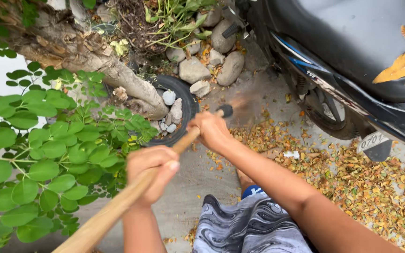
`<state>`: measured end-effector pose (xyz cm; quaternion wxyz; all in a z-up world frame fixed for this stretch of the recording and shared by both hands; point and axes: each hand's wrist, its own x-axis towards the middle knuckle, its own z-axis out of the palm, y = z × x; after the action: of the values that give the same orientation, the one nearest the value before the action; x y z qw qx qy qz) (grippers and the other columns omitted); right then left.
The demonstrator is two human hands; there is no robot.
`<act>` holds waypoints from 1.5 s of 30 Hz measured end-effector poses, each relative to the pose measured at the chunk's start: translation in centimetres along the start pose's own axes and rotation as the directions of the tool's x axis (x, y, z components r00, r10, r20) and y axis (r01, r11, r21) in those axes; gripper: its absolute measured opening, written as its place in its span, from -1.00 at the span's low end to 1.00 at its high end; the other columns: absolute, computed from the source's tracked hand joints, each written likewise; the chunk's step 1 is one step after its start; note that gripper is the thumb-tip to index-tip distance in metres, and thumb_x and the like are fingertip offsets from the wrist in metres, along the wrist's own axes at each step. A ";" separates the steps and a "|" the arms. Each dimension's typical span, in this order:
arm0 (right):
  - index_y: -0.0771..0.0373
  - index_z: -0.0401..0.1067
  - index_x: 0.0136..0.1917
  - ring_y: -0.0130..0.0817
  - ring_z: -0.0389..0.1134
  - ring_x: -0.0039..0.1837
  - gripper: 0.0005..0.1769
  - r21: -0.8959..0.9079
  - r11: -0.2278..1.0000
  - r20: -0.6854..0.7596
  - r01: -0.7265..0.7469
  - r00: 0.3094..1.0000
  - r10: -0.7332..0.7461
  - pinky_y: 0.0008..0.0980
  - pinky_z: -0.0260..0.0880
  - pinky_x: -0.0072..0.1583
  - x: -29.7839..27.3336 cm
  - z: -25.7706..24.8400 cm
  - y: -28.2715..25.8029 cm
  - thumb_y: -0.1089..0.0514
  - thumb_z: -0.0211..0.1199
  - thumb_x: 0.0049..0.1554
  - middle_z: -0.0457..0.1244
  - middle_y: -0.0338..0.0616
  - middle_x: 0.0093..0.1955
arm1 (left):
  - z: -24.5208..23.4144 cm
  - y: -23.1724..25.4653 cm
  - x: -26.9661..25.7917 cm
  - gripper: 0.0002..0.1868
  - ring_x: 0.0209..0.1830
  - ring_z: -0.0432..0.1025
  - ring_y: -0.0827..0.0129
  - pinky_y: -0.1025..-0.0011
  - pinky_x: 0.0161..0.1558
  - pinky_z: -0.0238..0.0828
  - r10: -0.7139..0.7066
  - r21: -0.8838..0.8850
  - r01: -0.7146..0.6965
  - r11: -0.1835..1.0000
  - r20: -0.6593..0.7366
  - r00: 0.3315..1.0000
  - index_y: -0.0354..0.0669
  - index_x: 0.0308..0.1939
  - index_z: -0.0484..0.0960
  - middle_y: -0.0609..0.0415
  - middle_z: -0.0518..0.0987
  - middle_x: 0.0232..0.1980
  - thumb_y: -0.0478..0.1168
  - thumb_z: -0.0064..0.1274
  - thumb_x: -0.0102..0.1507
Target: The person sweeps fallen leaves across the concrete ground using a broom.
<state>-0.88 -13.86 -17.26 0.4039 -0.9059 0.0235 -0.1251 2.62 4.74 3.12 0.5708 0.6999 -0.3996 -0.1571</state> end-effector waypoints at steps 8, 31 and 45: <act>0.08 0.63 -0.17 -0.03 0.40 0.03 -0.87 0.101 0.994 0.057 -0.030 0.998 0.025 -0.11 0.41 0.06 2.4 3.5 1.1 0.22 0.39 -0.05 0.39 -0.10 -0.16 | 2.1 -1.9 0.1 -0.89 -0.47 0.48 0.33 0.41 -0.35 0.42 -0.030 0.214 0.029 0.976 0.003 1.000 -0.26 -0.43 0.58 0.03 0.57 -0.43 -0.33 0.15 0.19; 0.11 0.60 -0.14 -0.06 0.42 0.11 -0.80 -0.058 0.992 0.051 0.111 0.993 -0.108 -0.07 0.39 0.12 -10.9 19.0 -14.4 0.22 0.38 -0.11 0.43 -0.13 -0.10 | -7.5 -0.5 -28.2 -0.87 -0.37 0.52 0.37 0.39 -0.28 0.45 0.050 0.080 -0.027 0.996 -0.297 0.954 -0.29 -0.44 0.56 0.00 0.64 -0.33 -0.36 0.11 0.21; 0.10 0.61 -0.14 -0.03 0.43 0.13 -0.80 -0.038 0.999 0.210 -0.011 0.978 0.019 -0.06 0.43 0.13 -18.1 25.1 -22.6 0.30 0.30 -0.04 0.44 -0.10 -0.05 | -10.8 2.6 -40.1 -0.94 -0.32 0.53 0.40 0.46 -0.19 0.46 -0.009 0.104 0.053 0.993 -0.388 0.922 -0.33 -0.39 0.60 -0.01 0.63 -0.32 -0.40 0.10 0.19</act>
<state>-13.53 22.11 -20.49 0.3885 -0.9211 -0.0104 -0.0252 -16.37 41.52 -0.72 0.5956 0.7543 -0.2761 -0.0025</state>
